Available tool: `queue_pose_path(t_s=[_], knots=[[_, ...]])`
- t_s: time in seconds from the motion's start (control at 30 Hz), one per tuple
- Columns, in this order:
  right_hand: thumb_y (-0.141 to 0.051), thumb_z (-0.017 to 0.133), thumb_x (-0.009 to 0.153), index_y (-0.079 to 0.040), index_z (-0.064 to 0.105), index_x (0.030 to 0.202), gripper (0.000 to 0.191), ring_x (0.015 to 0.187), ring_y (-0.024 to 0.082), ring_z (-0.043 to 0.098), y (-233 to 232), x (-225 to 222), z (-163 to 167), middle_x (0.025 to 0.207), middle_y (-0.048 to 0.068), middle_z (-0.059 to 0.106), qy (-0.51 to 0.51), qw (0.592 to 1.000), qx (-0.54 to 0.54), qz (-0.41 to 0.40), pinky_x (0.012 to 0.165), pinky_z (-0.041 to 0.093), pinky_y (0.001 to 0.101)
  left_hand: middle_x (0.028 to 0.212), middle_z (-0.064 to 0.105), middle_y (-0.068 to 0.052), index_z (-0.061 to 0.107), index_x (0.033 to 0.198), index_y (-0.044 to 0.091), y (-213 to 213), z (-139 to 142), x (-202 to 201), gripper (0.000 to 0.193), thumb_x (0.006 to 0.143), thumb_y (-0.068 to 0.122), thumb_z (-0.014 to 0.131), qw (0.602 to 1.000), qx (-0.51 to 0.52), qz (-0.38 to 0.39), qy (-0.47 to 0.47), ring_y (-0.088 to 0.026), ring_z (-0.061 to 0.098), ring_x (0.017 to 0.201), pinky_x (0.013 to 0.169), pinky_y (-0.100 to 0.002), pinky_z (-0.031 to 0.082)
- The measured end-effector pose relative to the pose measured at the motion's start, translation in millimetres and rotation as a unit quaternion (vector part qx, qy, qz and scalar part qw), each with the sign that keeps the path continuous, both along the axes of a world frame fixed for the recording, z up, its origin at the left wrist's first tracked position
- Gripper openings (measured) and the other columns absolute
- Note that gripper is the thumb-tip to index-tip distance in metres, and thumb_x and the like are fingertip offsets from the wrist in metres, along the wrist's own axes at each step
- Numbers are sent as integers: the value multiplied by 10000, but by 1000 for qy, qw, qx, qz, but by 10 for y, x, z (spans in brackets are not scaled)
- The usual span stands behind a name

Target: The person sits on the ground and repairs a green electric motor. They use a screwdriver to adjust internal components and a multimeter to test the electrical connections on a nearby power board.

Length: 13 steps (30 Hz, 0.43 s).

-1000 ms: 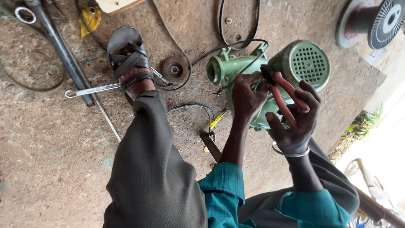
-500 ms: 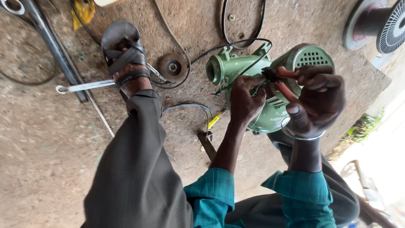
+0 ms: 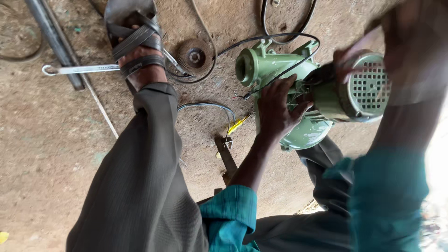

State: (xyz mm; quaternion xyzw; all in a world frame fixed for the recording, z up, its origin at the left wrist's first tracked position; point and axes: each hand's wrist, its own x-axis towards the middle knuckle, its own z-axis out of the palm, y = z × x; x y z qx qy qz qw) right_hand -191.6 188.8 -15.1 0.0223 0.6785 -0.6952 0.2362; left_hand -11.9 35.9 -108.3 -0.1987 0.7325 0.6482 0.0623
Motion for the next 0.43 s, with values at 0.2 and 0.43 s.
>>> queue_pose_path(t_s=[0.2, 0.43], knots=[[-209, 581, 1115, -44, 596, 1007, 198, 821, 191, 616, -419, -334, 246, 895, 61, 608, 76, 988, 130, 22, 857, 551, 414, 1311, 601, -111, 483, 1521, 183, -122, 174, -104, 844, 772, 327, 845, 1000, -10, -6, 5, -311, 547, 1234, 1090, -486, 431], [-212, 670, 992, 35, 626, 938, 257, 821, 142, 699, -1041, 954, 604, 886, 68, 661, 407, 864, 297, -23, 774, 611, 380, 1371, 554, -132, 387, 1569, 221, -138, 165, -70, 932, 740, 207, 810, 998, 11, -46, -29, -361, 487, 1255, 1079, -525, 416]])
